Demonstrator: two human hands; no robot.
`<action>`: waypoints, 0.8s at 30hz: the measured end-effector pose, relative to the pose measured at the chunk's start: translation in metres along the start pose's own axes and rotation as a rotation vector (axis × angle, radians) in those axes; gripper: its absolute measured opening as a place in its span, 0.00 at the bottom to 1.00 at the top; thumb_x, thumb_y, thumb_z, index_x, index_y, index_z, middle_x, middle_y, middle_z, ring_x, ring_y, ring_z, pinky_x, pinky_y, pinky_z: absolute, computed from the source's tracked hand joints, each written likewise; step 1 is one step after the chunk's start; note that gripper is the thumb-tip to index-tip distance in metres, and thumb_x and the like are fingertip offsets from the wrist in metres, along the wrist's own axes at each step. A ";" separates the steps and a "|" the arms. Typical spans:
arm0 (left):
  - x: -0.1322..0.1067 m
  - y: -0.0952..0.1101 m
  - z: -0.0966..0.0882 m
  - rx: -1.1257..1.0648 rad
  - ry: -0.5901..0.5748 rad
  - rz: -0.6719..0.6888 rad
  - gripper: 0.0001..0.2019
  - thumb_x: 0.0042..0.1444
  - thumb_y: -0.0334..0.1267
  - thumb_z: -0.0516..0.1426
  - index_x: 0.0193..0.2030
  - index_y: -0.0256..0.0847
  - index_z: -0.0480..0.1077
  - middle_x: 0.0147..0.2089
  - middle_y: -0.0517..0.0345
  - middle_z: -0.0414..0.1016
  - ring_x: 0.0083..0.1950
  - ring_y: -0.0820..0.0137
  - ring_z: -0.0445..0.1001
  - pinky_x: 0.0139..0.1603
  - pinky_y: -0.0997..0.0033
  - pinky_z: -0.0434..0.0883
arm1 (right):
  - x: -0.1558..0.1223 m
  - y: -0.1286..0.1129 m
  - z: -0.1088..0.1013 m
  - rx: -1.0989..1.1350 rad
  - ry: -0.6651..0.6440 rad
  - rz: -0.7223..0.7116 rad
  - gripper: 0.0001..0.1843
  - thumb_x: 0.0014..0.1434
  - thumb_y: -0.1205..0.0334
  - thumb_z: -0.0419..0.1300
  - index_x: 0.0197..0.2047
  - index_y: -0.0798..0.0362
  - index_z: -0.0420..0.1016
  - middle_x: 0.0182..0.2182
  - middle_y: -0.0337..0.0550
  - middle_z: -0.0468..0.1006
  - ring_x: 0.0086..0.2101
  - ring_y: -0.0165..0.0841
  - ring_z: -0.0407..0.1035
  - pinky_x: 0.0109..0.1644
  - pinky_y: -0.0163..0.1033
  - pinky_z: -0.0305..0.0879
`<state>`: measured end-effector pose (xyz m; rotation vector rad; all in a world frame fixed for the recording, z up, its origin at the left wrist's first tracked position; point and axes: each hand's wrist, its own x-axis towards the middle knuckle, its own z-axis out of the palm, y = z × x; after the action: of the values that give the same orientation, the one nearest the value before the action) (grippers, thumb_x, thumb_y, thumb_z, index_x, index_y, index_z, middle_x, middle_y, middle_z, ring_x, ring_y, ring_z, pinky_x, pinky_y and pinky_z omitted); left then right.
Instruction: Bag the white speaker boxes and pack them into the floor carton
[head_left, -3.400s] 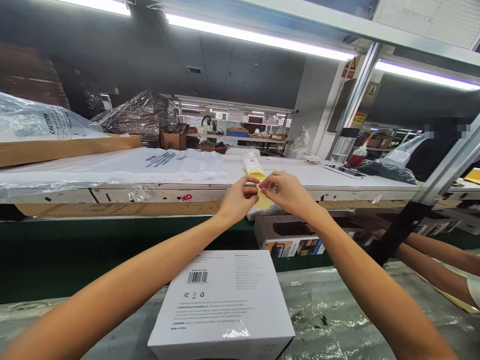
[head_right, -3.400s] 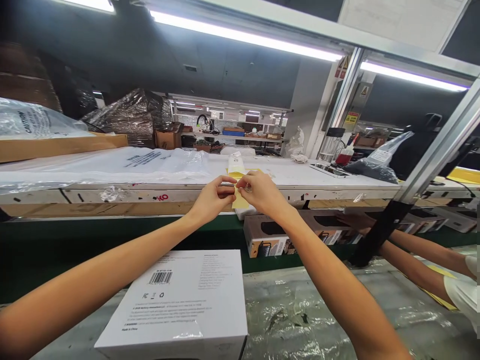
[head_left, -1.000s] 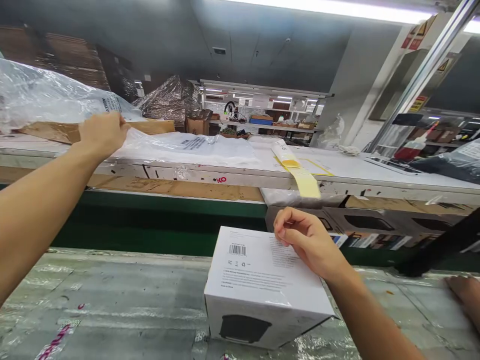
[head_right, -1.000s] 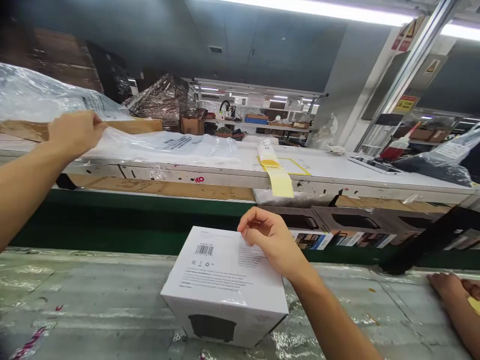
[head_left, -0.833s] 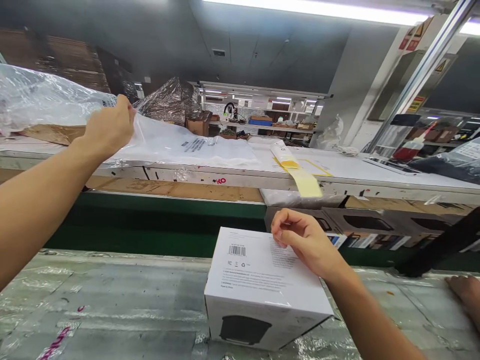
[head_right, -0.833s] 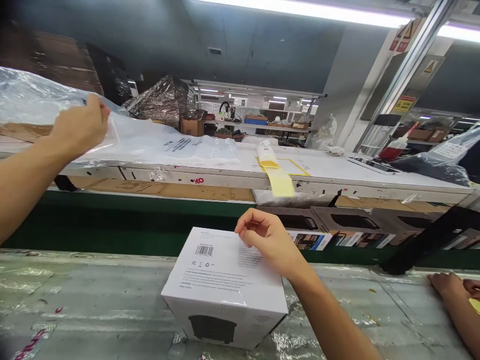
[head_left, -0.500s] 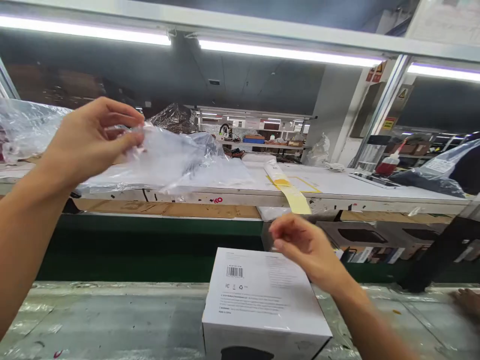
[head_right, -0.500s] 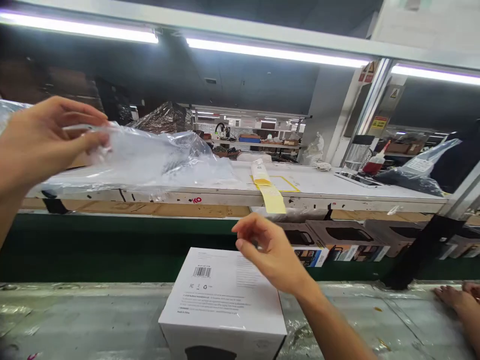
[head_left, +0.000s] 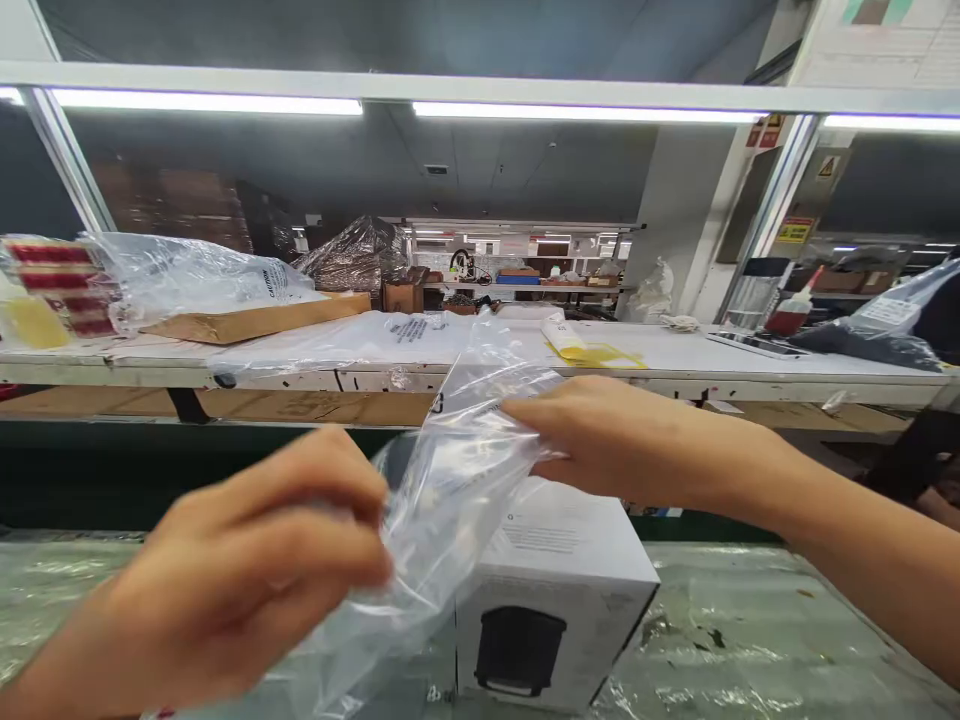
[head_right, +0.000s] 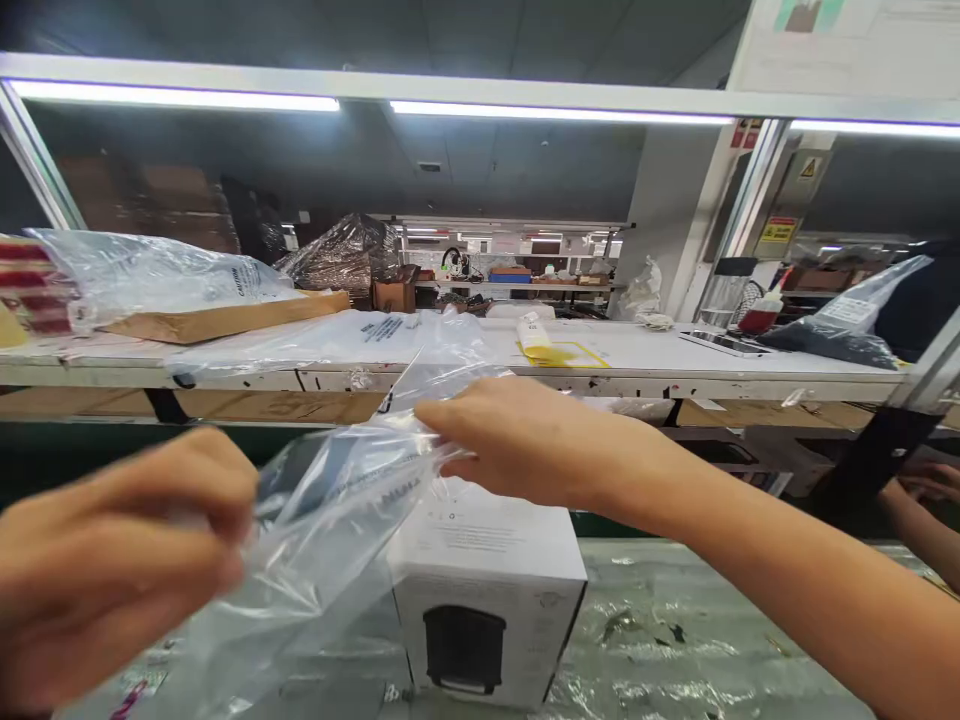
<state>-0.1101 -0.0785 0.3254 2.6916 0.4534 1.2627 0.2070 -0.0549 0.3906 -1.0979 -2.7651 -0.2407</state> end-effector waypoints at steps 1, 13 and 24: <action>0.000 -0.002 0.000 0.014 0.111 -0.056 0.21 0.57 0.36 0.70 0.56 0.60 0.78 0.48 0.59 0.81 0.45 0.60 0.77 0.39 0.64 0.77 | -0.008 -0.004 0.001 0.027 0.048 0.072 0.05 0.63 0.63 0.69 0.41 0.48 0.77 0.29 0.38 0.78 0.31 0.36 0.71 0.34 0.39 0.58; 0.024 0.003 0.037 -0.105 -0.208 -0.240 0.07 0.67 0.39 0.65 0.37 0.44 0.76 0.47 0.56 0.82 0.45 0.67 0.80 0.42 0.74 0.75 | -0.093 -0.048 -0.002 0.425 -0.236 0.361 0.04 0.63 0.58 0.69 0.39 0.45 0.77 0.33 0.35 0.81 0.31 0.34 0.72 0.31 0.37 0.62; -0.010 0.017 0.123 -0.546 0.027 -0.522 0.11 0.54 0.41 0.75 0.32 0.41 0.78 0.27 0.63 0.77 0.25 0.75 0.70 0.25 0.76 0.65 | -0.141 -0.057 0.052 0.884 -0.175 0.487 0.16 0.74 0.46 0.60 0.42 0.49 0.77 0.38 0.38 0.80 0.39 0.34 0.72 0.43 0.36 0.67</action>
<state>-0.0181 -0.0970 0.2436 1.9382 0.6477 1.0703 0.2642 -0.1791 0.3056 -1.4485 -2.1664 1.0533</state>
